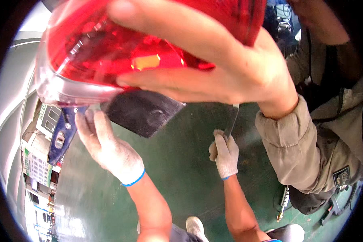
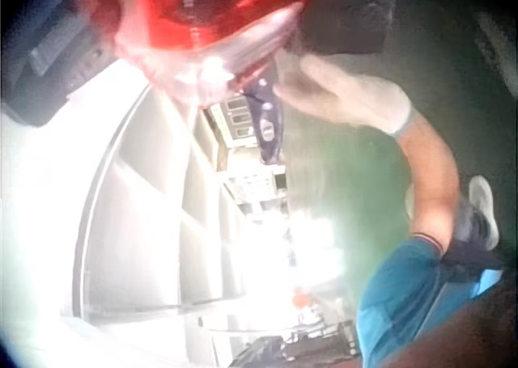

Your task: The person uses a screwdriver to remove screws from a red car taillight assembly while another person assists. They then use a metal pry tool to separate the taillight housing from the car's body.

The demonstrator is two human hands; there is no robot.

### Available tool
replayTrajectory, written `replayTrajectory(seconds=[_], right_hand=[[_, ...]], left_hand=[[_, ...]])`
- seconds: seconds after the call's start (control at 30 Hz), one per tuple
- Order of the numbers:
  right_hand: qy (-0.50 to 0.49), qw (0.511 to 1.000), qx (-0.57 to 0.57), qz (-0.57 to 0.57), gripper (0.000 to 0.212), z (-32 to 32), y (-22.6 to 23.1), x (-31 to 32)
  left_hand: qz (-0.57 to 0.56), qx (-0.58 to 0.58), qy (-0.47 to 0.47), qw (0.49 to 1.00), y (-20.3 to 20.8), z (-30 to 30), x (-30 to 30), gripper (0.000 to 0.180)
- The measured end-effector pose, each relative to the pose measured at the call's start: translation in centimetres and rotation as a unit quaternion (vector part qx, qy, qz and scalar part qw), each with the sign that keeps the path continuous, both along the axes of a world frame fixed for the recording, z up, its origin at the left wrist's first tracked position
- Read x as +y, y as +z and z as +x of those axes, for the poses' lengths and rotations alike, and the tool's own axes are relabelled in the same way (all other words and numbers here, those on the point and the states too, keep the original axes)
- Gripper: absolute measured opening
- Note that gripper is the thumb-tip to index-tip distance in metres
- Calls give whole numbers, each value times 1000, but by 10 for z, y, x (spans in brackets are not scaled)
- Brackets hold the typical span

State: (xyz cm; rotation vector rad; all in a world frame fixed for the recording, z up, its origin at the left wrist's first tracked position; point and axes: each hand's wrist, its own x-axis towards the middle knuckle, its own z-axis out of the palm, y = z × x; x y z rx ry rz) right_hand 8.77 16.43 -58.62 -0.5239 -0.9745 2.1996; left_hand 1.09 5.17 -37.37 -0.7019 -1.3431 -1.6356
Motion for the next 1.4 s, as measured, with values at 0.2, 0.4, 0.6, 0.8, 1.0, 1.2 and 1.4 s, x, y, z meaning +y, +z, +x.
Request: replayTrajectory(seconds=[0.2, 0.4, 0.6, 0.8, 1.0, 1.2, 1.4], right_hand=[[-9, 999, -37, 4, 29, 9, -1, 10], [-54, 996, -68, 17, 27, 5, -15, 12], [-68, 978, -163, 112, 35, 18, 2, 39], [-60, 969, -188, 146, 33, 19, 9, 48], [-30, 980, -125, 152, 32, -7, 6, 36], [-186, 978, -55, 81, 24, -20, 13, 47], [-112, 978, -67, 164, 25, -61, -23, 35]], left_hand=[[-261, 119, 8, 958, -97, 69, 26, 33], [-316, -301, -85, 896, -161, -13, 119, 70], [-211, -238, -184, 930, -151, -70, 173, 63], [-159, -224, -203, 940, -160, -92, 174, 20], [-175, -162, -316, 918, -160, -133, 160, 13], [-245, -164, -367, 882, -144, -124, 152, 16], [-239, -191, -388, 869, -155, -143, 152, 21]])
